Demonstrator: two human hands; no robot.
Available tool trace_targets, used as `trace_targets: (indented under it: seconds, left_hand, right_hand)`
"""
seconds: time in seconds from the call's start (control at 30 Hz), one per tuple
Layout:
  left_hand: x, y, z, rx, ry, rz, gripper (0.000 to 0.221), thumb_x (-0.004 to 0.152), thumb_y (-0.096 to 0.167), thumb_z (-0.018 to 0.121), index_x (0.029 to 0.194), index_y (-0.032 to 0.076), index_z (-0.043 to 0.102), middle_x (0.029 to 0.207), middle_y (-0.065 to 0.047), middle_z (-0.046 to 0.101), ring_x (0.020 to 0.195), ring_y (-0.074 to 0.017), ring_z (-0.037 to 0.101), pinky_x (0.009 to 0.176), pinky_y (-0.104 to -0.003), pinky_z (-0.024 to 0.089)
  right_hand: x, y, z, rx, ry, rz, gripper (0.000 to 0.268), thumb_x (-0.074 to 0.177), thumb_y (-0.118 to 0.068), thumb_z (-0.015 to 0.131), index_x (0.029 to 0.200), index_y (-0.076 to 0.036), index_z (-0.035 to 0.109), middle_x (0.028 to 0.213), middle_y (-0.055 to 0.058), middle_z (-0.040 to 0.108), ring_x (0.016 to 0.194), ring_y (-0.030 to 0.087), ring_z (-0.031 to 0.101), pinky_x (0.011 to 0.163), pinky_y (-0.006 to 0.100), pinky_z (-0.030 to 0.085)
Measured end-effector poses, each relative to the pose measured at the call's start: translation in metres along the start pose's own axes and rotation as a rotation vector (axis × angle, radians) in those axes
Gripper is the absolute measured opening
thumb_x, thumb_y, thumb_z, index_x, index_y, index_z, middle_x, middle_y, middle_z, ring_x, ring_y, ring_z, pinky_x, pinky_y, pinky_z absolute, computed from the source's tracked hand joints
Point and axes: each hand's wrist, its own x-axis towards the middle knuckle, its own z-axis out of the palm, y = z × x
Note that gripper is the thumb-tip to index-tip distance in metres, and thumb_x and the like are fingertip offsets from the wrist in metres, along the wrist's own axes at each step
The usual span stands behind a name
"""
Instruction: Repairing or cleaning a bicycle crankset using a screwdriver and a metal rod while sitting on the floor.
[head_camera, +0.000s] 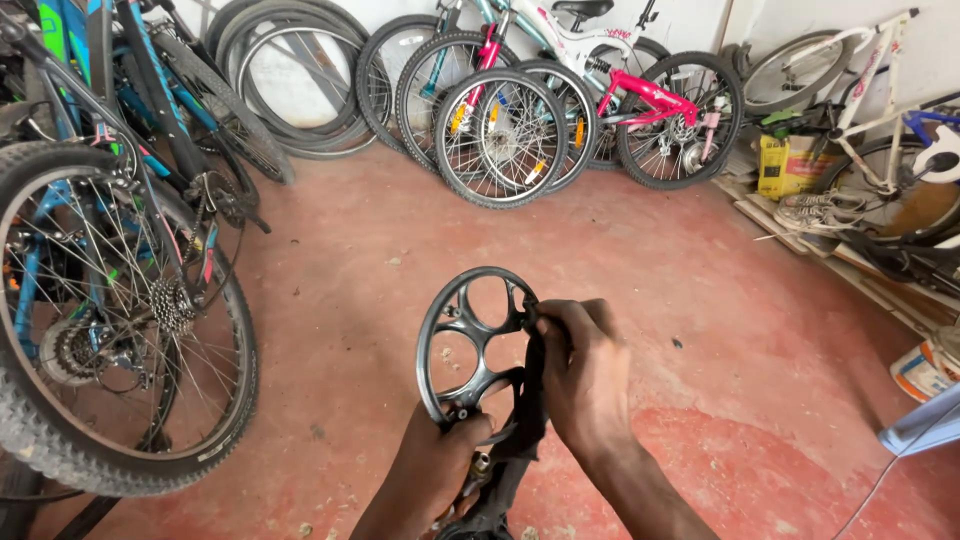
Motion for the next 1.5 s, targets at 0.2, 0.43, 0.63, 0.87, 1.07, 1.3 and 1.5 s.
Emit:
trace_targets:
  seconds: [0.2, 0.43, 0.63, 0.87, 1.07, 1.3, 1.5]
  left_hand:
    - [0.010, -0.016, -0.008, 0.121, 0.000, 0.026, 0.047, 0.073, -0.003, 0.048, 0.114, -0.001, 0.073, 0.047, -0.009, 0.043, 0.031, -0.0150, 0.027, 0.029, -0.030, 0.022]
    - [0.016, -0.014, -0.010, 0.262, 0.022, 0.191, 0.049, 0.068, -0.005, 0.048, 0.108, -0.002, 0.076, 0.066, -0.009, 0.062, 0.053, -0.0147, 0.041, 0.051, -0.025, 0.034]
    - [0.021, -0.027, -0.018, 0.408, -0.044, 0.092, 0.049, 0.070, -0.002, 0.048, 0.109, 0.005, 0.077, 0.059, -0.005, 0.056, 0.048, -0.0117, 0.041, 0.047, -0.024, 0.034]
    - [0.027, -0.031, -0.024, 0.390, 0.144, 0.091, 0.008, 0.076, -0.001, 0.057, 0.072, -0.005, 0.062, 0.058, -0.011, 0.055, 0.048, -0.0177, 0.048, 0.046, -0.030, 0.042]
    - [0.030, -0.028, -0.039, 0.381, 0.345, 0.110, 0.017, 0.076, 0.011, 0.060, 0.072, -0.005, 0.065, 0.056, -0.013, 0.057, 0.045, -0.0204, 0.047, 0.044, -0.033, 0.038]
    - [0.021, -0.035, -0.041, 0.527, 0.375, 0.142, 0.023, 0.077, 0.015, 0.056, 0.064, -0.002, 0.063, 0.042, -0.017, 0.053, 0.025, -0.0224, 0.046, 0.028, -0.035, 0.039]
    - [0.016, -0.057, -0.033, 0.516, 0.317, 0.119, 0.027, 0.086, 0.020, 0.052, 0.072, -0.001, 0.062, 0.045, -0.012, 0.050, 0.029, -0.0145, 0.042, 0.031, -0.031, 0.035]
  right_hand:
    - [-0.017, 0.002, 0.009, -0.030, -0.133, -0.063, 0.014, 0.079, -0.003, 0.058, 0.090, -0.005, 0.067, 0.082, 0.010, 0.058, 0.065, 0.024, 0.058, 0.056, 0.034, 0.049]
    - [-0.012, -0.005, 0.003, 0.066, -0.110, 0.003, 0.016, 0.078, -0.003, 0.060, 0.091, -0.006, 0.069, 0.081, 0.006, 0.058, 0.056, 0.015, 0.057, 0.047, 0.027, 0.047]
    - [-0.008, 0.019, 0.006, -0.013, -0.049, 0.017, 0.017, 0.077, -0.005, 0.063, 0.091, -0.003, 0.071, 0.080, 0.008, 0.058, 0.053, 0.017, 0.055, 0.046, 0.028, 0.046]
    - [0.005, 0.045, 0.013, 0.277, -0.064, 0.564, 0.015, 0.085, -0.007, 0.057, 0.093, -0.001, 0.068, 0.077, 0.006, 0.067, 0.064, 0.014, 0.056, 0.058, 0.027, 0.047]
    - [0.003, 0.066, 0.000, -0.164, 0.092, 0.330, 0.011, 0.086, -0.005, 0.058, 0.094, 0.001, 0.064, 0.087, 0.016, 0.062, 0.066, 0.024, 0.060, 0.059, 0.036, 0.051]
    - [-0.006, 0.088, -0.003, -0.185, 0.258, 0.084, 0.010, 0.086, -0.006, 0.063, 0.095, -0.006, 0.064, 0.081, 0.019, 0.056, 0.077, 0.043, 0.060, 0.066, 0.046, 0.049]
    - [-0.064, 0.075, 0.039, -0.109, -0.752, 0.501, 0.034, 0.082, -0.026, 0.058, 0.114, -0.012, 0.061, 0.108, 0.016, 0.063, 0.097, 0.037, 0.064, 0.079, 0.045, 0.055]
